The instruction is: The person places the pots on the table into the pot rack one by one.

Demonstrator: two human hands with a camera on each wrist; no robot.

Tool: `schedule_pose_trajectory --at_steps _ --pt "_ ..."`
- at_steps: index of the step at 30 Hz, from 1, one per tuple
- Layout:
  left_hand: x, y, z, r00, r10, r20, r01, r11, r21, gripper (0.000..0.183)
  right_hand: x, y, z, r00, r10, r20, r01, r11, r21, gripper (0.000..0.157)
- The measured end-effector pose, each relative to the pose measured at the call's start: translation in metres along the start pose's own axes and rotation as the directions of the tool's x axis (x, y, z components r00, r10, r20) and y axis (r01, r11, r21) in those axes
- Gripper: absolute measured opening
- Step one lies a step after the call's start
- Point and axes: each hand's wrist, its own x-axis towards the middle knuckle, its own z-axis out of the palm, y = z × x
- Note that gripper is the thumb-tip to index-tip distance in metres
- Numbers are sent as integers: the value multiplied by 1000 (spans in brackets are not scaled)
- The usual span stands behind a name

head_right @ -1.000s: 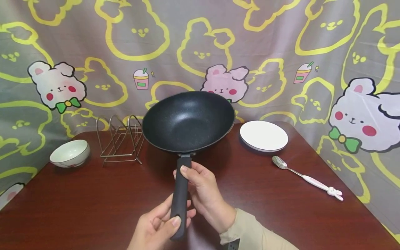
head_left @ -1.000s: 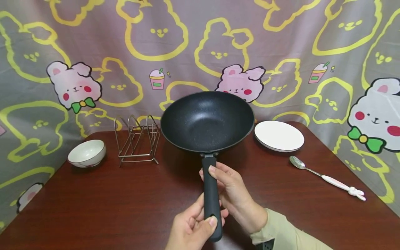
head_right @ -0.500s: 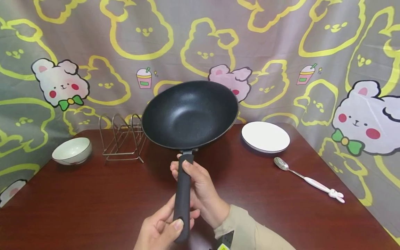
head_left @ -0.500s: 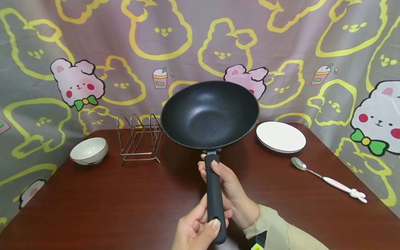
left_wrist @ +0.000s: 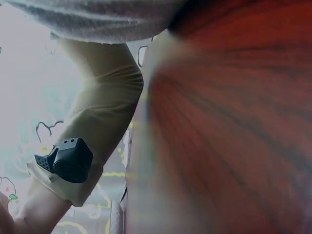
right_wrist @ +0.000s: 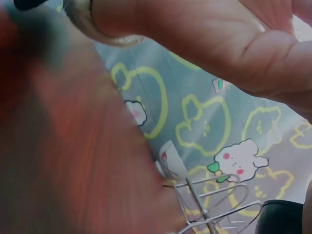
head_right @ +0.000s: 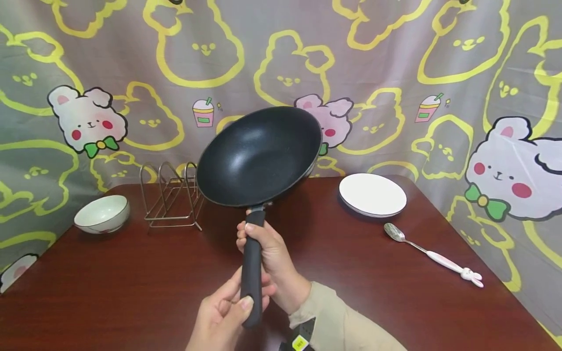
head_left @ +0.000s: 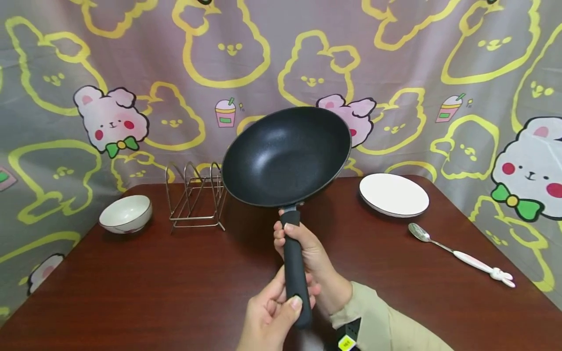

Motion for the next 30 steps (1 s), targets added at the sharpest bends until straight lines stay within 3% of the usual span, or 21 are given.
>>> schedule_pose_trajectory --at_steps 4,11,14,17,22,26,30 --pt "2 1 -6 1000 -7 26 7 1000 10 49 4 0 2 998 -54 -38 47 984 -174 25" --pt "5 7 -15 996 -74 57 73 997 17 50 9 3 4 976 -140 -165 61 910 -409 28" --pt "8 13 -16 984 -177 1 177 983 48 55 12 4 4 971 -164 -176 67 887 -457 30" --pt "14 18 -15 953 -285 -104 296 947 122 59 15 4 2 969 -188 -159 87 866 -493 32" --pt "22 22 -13 907 -338 -252 398 882 251 51 18 5 -2 972 -207 -116 114 836 -537 35" --pt "24 25 -14 891 -358 -278 431 858 279 48 19 6 -3 975 -207 -78 122 799 -589 31" --pt "24 27 -18 895 -373 -245 434 856 282 50 21 5 -3 976 -211 -47 131 753 -645 29"
